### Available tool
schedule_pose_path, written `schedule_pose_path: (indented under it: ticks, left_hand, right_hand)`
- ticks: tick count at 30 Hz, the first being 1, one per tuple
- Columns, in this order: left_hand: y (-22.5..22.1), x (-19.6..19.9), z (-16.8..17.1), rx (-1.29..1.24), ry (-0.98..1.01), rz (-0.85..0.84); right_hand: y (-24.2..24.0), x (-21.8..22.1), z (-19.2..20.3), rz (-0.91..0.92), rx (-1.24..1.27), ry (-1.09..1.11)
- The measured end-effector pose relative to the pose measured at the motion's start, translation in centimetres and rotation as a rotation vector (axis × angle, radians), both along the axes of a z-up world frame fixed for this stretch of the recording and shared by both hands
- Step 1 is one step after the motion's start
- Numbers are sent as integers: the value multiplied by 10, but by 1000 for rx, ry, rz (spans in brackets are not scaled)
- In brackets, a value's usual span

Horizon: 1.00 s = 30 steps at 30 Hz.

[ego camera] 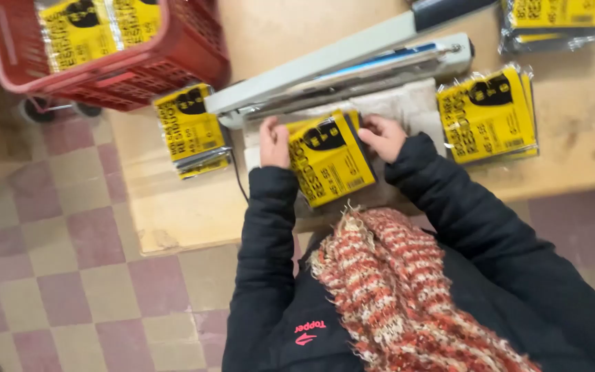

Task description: Sealing packaged plastic bags using a manual heat sealer machine.

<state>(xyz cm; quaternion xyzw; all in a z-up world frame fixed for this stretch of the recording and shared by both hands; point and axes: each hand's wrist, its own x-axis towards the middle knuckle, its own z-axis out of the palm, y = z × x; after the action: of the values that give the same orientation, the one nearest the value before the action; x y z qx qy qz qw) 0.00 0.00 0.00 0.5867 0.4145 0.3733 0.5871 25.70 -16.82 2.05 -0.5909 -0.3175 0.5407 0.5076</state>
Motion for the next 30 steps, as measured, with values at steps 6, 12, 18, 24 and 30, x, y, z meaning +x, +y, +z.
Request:
schedule_pose_path:
  ticks: [6, 12, 18, 24, 30]
  left_hand:
    - [-32, -71, 7, -163, 231, -142]
    - [-2, -44, 25, 74, 501, 48]
    - [34, -8, 64, 190, 546, 88]
    - [25, -34, 54, 165, 909, 14]
    - [42, -3, 84, 161, 756, 213]
  right_hand:
    - [-1, 2, 7, -26, -104, -35]
    - [-18, 87, 8, 117, 120, -535]
    - [-18, 141, 11, -43, -148, -569]
    - [-23, 124, 4, -211, 112, -346]
    - [-4, 100, 33, -368, 20, -677]
